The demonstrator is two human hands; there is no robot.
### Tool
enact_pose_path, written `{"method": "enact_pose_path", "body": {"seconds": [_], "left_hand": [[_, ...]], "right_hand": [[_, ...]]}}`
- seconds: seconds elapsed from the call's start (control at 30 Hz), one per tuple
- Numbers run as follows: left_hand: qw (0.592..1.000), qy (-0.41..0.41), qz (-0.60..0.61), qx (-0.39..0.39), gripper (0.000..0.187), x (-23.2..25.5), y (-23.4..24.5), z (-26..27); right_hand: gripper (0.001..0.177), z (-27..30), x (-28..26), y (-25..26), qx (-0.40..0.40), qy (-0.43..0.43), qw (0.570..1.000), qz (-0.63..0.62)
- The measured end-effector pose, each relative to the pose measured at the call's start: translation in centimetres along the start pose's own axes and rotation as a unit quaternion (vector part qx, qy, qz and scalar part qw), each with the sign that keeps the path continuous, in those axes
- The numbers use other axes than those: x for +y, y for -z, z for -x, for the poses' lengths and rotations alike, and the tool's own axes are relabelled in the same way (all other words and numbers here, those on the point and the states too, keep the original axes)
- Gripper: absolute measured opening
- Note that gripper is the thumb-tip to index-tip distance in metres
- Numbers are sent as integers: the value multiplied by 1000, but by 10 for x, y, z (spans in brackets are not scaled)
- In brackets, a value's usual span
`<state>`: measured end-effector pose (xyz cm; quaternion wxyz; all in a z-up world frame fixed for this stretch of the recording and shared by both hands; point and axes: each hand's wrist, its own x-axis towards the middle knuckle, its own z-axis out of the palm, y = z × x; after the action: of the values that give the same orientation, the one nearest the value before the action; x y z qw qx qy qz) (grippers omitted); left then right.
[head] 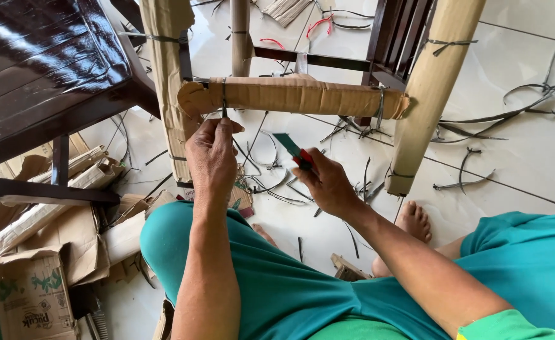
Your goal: Wrapping a wooden chair crossbar with protective cardboard and securing it with ties.
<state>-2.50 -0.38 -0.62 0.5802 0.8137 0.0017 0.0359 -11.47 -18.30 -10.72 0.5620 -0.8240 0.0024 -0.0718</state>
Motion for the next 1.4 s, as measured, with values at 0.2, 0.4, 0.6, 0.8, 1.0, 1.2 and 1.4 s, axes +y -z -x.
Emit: {"method": "enact_pose_path", "body": {"seconds": [0.2, 0.4, 0.6, 0.8, 1.0, 1.2, 1.4], "left_hand": [[999, 19, 30, -1, 27, -1, 3, 3], [999, 32, 26, 4, 26, -2, 6, 2], [999, 45, 6, 3, 25, 4, 7, 4], [999, 41, -6, 3, 26, 0, 4, 3], [999, 41, 16, 7, 26, -4, 5, 5], [998, 32, 30, -38, 26, 9, 5, 20], [993, 55, 23, -97, 20, 10, 10, 25]], "right_hand": [[3, -37, -30, -15, 41, 87, 995, 20], [9, -60, -47, -25, 34, 130, 991, 4], [9, -72, -46, -31, 21, 140, 990, 7], [10, -82, -48, -42, 29, 160, 987, 15], [5, -72, -33, -38, 33, 161, 985, 54], [18, -51, 21, -40, 25, 73, 996, 47], [32, 23, 111, -44, -141, -258, 950, 103]]}}
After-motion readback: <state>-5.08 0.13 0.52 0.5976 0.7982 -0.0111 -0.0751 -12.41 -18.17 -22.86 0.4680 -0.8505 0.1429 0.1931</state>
